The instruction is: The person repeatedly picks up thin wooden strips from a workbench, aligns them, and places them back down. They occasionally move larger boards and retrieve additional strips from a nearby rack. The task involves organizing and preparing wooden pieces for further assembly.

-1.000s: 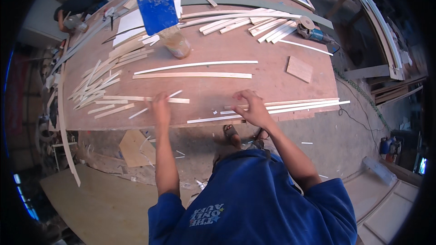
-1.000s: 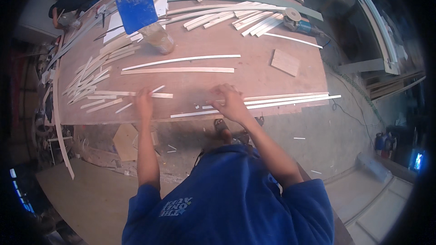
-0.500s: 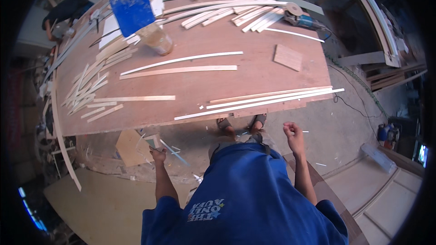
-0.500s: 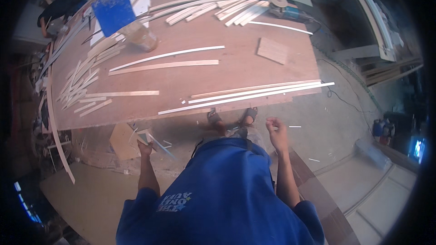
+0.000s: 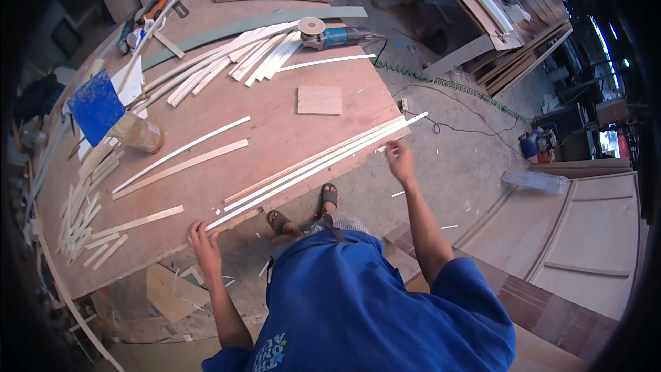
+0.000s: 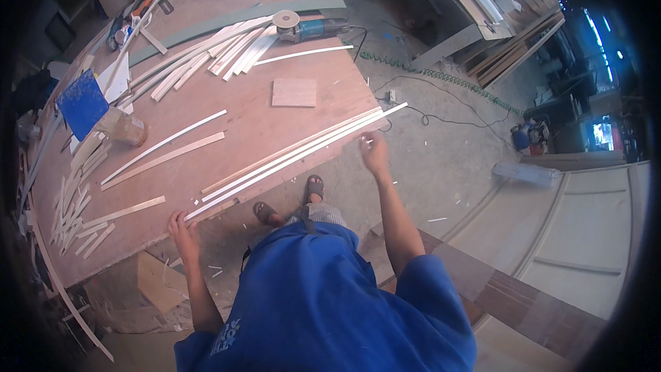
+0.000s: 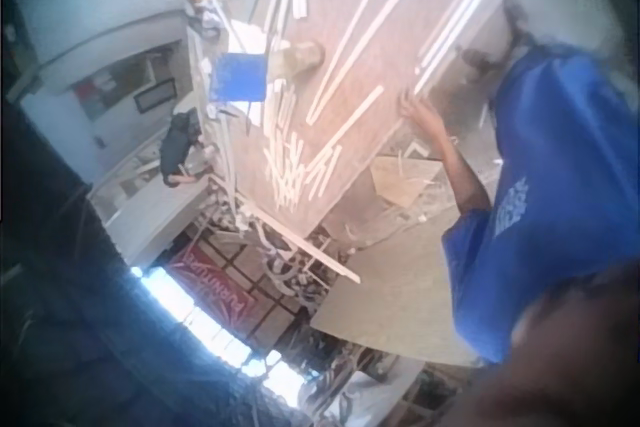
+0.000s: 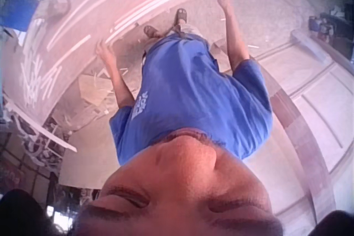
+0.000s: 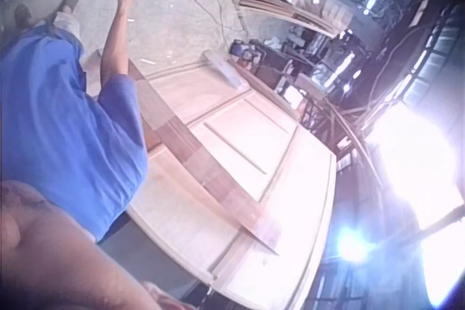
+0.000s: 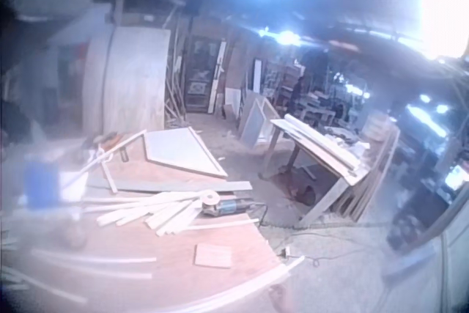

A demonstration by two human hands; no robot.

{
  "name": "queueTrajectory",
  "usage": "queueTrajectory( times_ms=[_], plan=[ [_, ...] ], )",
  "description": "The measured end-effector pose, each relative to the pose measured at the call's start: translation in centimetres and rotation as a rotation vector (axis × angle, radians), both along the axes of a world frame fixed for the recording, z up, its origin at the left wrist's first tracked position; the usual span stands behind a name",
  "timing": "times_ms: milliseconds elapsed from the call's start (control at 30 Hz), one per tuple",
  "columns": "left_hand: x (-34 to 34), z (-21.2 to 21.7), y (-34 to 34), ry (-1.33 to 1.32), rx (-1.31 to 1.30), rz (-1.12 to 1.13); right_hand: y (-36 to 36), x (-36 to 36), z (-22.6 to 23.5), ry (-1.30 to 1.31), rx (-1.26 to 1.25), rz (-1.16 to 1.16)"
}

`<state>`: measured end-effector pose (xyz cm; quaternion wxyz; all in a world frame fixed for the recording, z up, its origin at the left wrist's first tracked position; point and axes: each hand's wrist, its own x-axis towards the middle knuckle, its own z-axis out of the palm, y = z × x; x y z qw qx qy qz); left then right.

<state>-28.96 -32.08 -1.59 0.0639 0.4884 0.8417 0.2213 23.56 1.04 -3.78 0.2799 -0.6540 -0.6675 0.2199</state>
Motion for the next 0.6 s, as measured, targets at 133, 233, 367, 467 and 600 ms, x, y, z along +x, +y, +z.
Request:
queueTrajectory(
  times_ms=[133,233,367,467,600],
  plan=[
    [-0.6,0.0,1.6,-0.019,-0.036,-0.040,6.1,8.8,-3.5,0.384,-0.194,-0.531],
    [-0.8,0.8,0.7,0.062,-0.036,-0.033,8.6,8.8,-0.6,0.496,-0.401,-0.618],
    [-2.1,1.2,1.3,0.022,-0.054,-0.054,10.9,10.9,-0.2,0.442,-0.378,-0.508],
    [-3.0,2.4,1.0,0.015,-0.097,-0.042,12.4,11.9,-1.0,0.450,-0.428,-0.421],
    [-5.1,2.2,0.4,0.000,-0.138,-0.056,14.0,14.5,-4.6,0.399,-0.570,-0.274]
  ],
)
